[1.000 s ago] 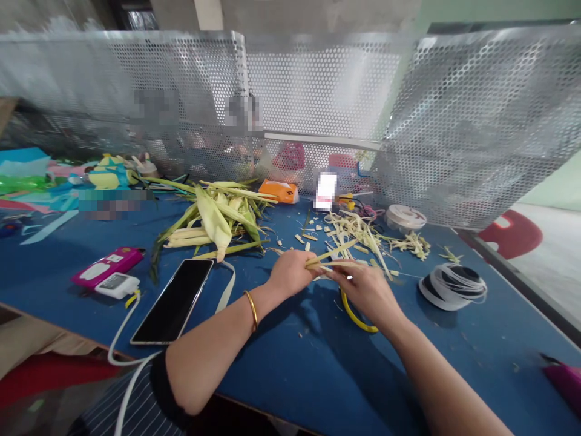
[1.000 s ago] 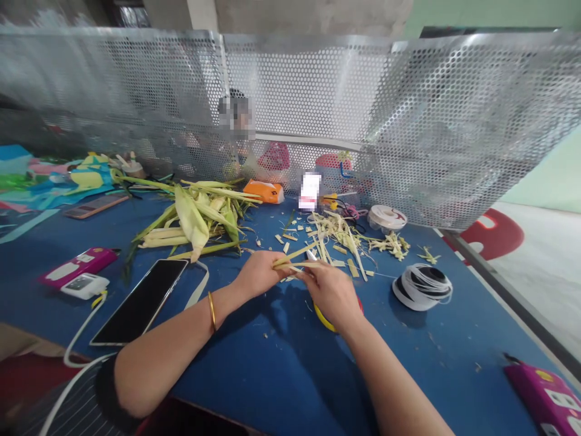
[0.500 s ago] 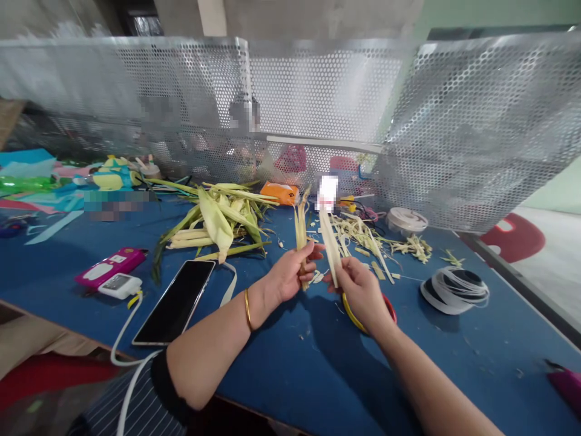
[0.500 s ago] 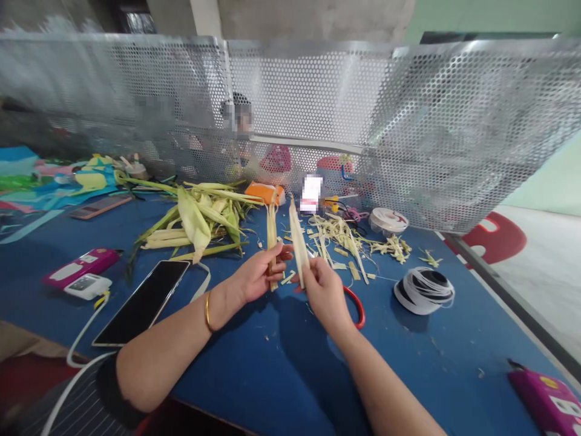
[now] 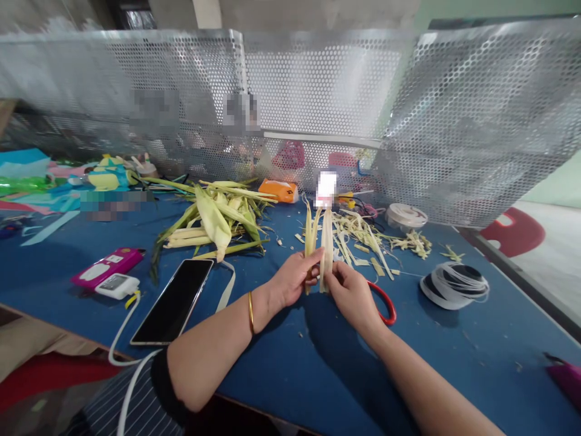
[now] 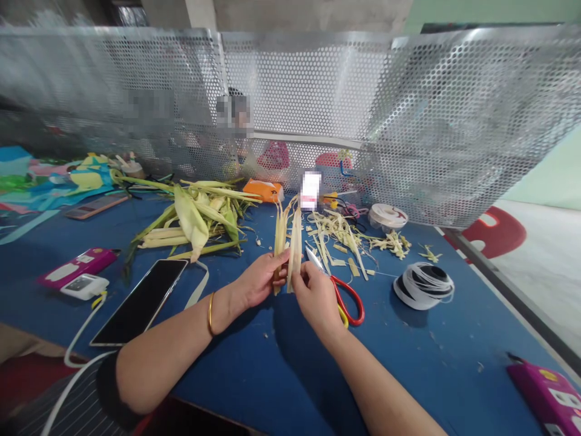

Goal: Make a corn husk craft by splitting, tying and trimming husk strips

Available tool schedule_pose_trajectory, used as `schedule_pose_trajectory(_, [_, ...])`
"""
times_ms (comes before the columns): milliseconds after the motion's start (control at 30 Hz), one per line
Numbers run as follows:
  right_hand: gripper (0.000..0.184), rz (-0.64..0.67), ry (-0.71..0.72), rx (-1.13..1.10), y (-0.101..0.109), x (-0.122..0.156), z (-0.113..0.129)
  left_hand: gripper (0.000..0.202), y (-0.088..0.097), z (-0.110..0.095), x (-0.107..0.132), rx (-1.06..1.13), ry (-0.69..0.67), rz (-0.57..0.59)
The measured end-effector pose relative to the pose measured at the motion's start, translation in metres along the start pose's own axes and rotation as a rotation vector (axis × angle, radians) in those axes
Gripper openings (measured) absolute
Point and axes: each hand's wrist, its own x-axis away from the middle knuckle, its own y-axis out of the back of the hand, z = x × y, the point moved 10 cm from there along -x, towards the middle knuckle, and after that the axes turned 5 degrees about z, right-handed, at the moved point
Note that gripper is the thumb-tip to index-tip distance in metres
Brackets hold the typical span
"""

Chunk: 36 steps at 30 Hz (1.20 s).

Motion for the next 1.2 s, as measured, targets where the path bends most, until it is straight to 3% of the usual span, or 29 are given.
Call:
schedule_pose_trajectory(167, [0.028,-0.06,0.019,-0.026,0.009,0.002,0.007,0.045,0.01,-0.005,0.007,-0.281,-0.002,-0.115])
schedule_pose_trajectory(300, [0.036,-0.094,0.017,-0.143,0.014,0.001,0.007,0.037,0.018,-0.004,0.006,-0.303,0.025,-0.172])
schedule_pose_trajectory(567, [0.038,0.06,-0.114,-0.418,-0.003,-0.004,-0.006,0.035,0.023,-0.004,0.004,-0.178,0.036,-0.195])
schedule_pose_trajectory(833, [0.027,-0.07,-0.061,-0.274,0.014,-0.003,-0.006,0.038,0.015,-0.001,0.009,-0.343,0.102,-0.141])
schedule_pose_trajectory(967, [0.032,-0.046,-0.094,-0.428,0.012,-0.005,-0.008,0.029,0.016,-0.002,0.009,-0.323,0.108,-0.158])
schedule_pose_trajectory(1200, [0.04,-0.001,-0.163,-0.535,0.007,-0.005,-0.011,0.022,0.014,-0.013,0.008,-0.397,0.006,-0.15])
